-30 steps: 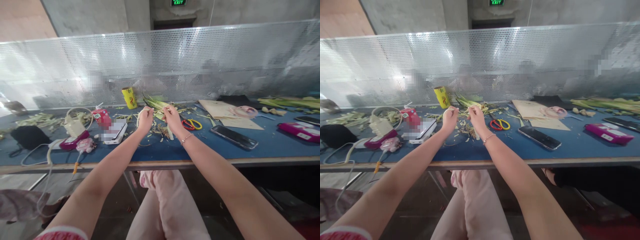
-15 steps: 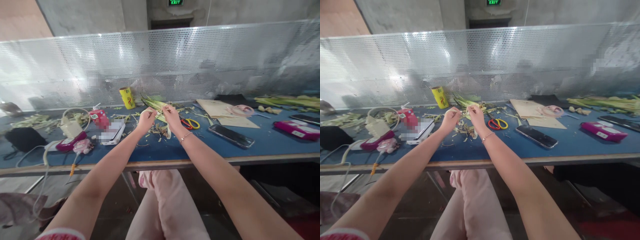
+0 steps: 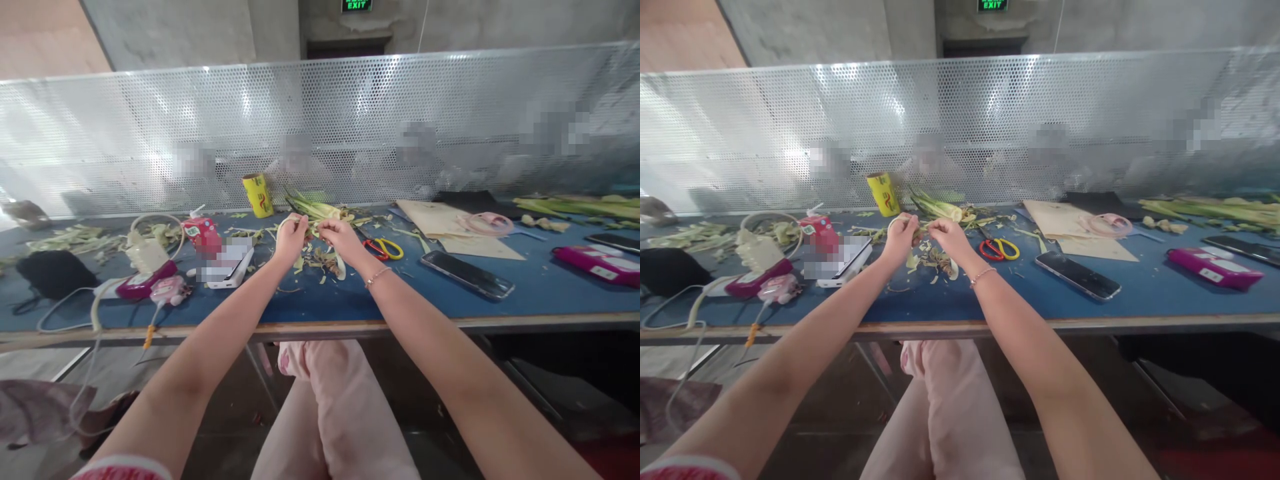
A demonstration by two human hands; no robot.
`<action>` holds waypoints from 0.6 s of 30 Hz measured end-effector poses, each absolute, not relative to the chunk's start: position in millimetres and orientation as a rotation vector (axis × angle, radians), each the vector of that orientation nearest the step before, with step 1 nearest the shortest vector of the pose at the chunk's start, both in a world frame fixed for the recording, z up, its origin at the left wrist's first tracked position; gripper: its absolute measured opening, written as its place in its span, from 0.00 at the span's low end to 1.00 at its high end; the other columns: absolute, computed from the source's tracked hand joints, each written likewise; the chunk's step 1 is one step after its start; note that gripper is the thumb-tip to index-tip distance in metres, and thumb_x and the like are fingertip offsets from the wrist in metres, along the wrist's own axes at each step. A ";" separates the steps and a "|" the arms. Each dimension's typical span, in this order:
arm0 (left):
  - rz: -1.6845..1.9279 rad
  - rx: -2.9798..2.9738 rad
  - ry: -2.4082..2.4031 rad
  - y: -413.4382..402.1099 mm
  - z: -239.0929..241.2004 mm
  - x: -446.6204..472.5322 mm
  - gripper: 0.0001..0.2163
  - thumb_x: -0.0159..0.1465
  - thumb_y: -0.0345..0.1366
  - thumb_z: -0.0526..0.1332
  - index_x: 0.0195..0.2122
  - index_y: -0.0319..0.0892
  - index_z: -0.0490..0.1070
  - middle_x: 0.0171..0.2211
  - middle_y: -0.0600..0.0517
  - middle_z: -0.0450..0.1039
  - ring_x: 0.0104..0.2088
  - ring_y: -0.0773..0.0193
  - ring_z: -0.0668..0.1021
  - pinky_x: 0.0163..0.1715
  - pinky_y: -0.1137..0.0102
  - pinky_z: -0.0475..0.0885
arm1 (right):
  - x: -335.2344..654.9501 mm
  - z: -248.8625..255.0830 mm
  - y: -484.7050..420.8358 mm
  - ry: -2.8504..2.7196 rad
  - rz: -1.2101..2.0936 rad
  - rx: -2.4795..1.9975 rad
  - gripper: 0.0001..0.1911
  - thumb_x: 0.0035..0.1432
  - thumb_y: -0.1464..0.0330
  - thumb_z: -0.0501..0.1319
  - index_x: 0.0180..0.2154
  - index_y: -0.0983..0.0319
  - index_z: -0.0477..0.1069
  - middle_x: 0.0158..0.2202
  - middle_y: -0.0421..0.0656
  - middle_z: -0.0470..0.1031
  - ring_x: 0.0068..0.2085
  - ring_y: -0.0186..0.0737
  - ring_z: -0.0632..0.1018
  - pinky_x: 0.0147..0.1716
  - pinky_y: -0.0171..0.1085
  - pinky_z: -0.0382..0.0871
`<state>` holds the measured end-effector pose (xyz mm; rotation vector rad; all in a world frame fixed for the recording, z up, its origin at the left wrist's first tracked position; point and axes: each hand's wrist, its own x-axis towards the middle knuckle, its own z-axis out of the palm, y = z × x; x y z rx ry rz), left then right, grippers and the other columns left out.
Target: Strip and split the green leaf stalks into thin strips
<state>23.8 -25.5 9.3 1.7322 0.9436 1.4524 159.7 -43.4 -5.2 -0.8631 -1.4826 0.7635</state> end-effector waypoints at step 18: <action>1.396 1.594 0.834 -27.7 12.9 25.0 0.11 0.63 0.36 0.58 0.27 0.44 0.56 0.13 0.63 0.49 0.13 0.74 0.57 0.16 0.74 0.53 | 158.4 -13.0 -37.6 -1.511 0.811 -0.777 0.13 0.54 0.57 0.60 0.31 0.61 0.70 0.21 0.34 0.58 0.22 0.29 0.58 0.22 0.33 0.50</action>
